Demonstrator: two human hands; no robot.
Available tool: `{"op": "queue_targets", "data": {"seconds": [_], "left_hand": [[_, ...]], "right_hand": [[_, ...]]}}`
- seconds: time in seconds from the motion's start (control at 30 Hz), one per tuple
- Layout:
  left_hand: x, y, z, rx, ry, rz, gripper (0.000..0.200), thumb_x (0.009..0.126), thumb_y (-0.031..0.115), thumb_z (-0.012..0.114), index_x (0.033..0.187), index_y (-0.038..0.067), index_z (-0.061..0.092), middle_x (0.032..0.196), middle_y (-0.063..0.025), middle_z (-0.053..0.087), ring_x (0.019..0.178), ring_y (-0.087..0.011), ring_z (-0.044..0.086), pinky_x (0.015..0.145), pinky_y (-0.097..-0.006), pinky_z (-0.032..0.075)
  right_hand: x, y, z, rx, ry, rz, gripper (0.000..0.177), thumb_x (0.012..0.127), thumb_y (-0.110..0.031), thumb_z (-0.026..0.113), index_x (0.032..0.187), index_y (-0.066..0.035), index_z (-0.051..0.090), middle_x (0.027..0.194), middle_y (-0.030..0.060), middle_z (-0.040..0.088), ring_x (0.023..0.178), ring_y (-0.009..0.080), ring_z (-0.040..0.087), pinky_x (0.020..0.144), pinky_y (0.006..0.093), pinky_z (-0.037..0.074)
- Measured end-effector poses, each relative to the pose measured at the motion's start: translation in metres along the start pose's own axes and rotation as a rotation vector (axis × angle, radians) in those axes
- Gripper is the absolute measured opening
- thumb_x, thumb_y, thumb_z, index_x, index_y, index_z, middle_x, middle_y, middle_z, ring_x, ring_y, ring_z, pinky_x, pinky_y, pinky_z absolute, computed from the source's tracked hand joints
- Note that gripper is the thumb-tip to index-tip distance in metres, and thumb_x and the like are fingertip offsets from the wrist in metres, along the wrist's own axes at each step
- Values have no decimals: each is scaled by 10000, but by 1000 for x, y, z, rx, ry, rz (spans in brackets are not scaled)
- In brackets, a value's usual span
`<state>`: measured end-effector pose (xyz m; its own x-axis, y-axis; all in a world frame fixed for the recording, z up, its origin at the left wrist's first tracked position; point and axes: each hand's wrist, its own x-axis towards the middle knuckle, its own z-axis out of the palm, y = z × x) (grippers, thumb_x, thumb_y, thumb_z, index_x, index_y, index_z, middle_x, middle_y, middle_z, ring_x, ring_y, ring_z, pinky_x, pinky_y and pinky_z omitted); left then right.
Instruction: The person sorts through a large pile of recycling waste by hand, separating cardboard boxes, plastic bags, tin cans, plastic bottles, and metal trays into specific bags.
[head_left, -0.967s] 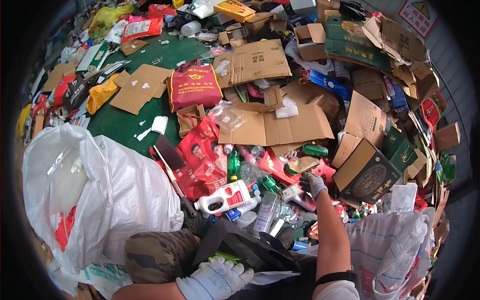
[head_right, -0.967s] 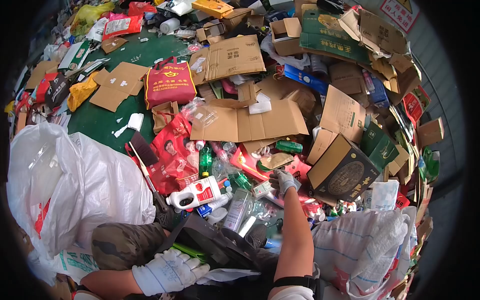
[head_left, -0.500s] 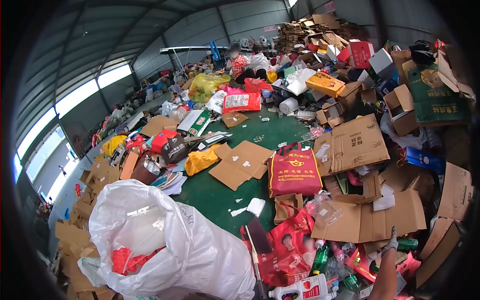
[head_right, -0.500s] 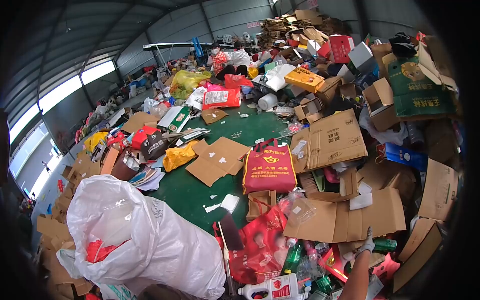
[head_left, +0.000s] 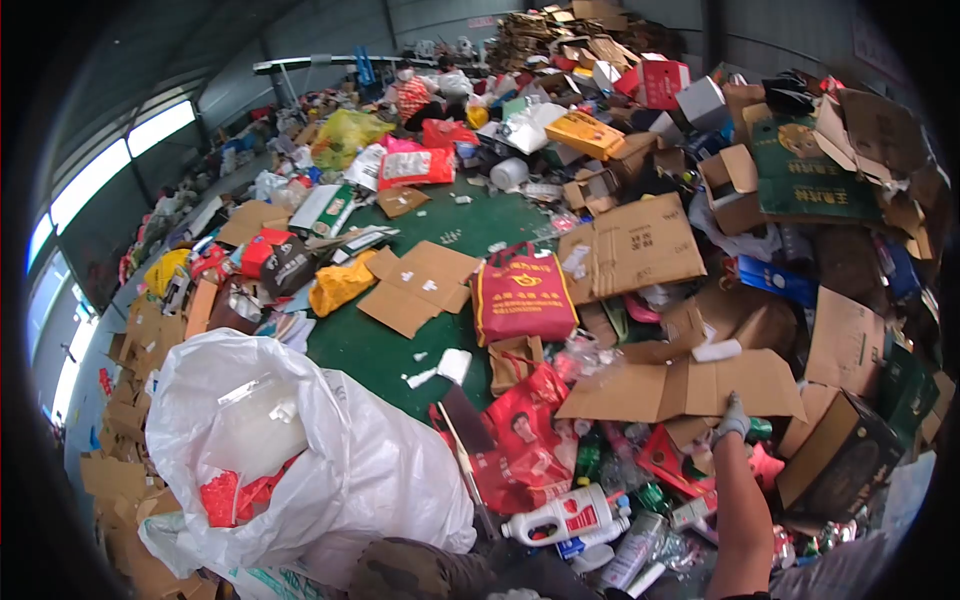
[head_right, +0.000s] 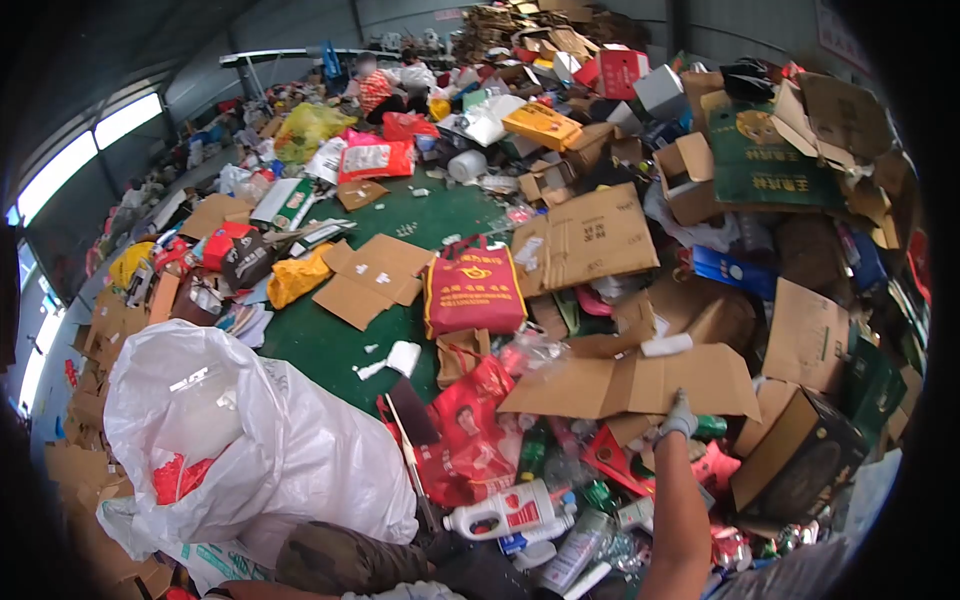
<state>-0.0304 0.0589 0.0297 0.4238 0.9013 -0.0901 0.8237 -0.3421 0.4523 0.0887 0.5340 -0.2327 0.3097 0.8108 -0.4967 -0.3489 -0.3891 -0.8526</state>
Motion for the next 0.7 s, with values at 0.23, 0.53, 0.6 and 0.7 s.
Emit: {"op": "queue_targets", "data": {"seconds": [0.23,0.53,0.6,0.7], "left_hand": [[-7,3,42,-195,464,5,357,810,226,589,1147,117,550,1010,-93,617,881,-269,613,772,-376,481],[9,16,27,-19,663,-352,746,703,342,690,1334,121,358,1308,-153,395,1150,-316,452,950,-413,374],[19,20,23,216,707,-321,751,710,366,676,1346,137,348,1336,-162,359,1207,-344,387,987,-438,322],[41,17,15,432,698,-301,786,727,442,639,1380,169,297,1385,-168,301,1255,-343,328,1017,-493,243]], "right_hand": [[-117,-100,-85,85,-157,-247,567,731,-222,731,1191,-10,475,1073,137,581,871,273,616,718,409,533],[-276,-153,-169,257,-168,-323,544,711,-303,754,1147,-60,538,1025,71,606,830,216,620,709,387,541],[-282,-140,-177,440,-392,-274,498,765,-274,703,1175,-77,499,1099,82,585,930,254,606,761,403,534],[-260,-113,-190,528,-605,9,424,837,-294,589,1181,-67,488,1144,103,571,1022,271,569,885,428,479]]}}
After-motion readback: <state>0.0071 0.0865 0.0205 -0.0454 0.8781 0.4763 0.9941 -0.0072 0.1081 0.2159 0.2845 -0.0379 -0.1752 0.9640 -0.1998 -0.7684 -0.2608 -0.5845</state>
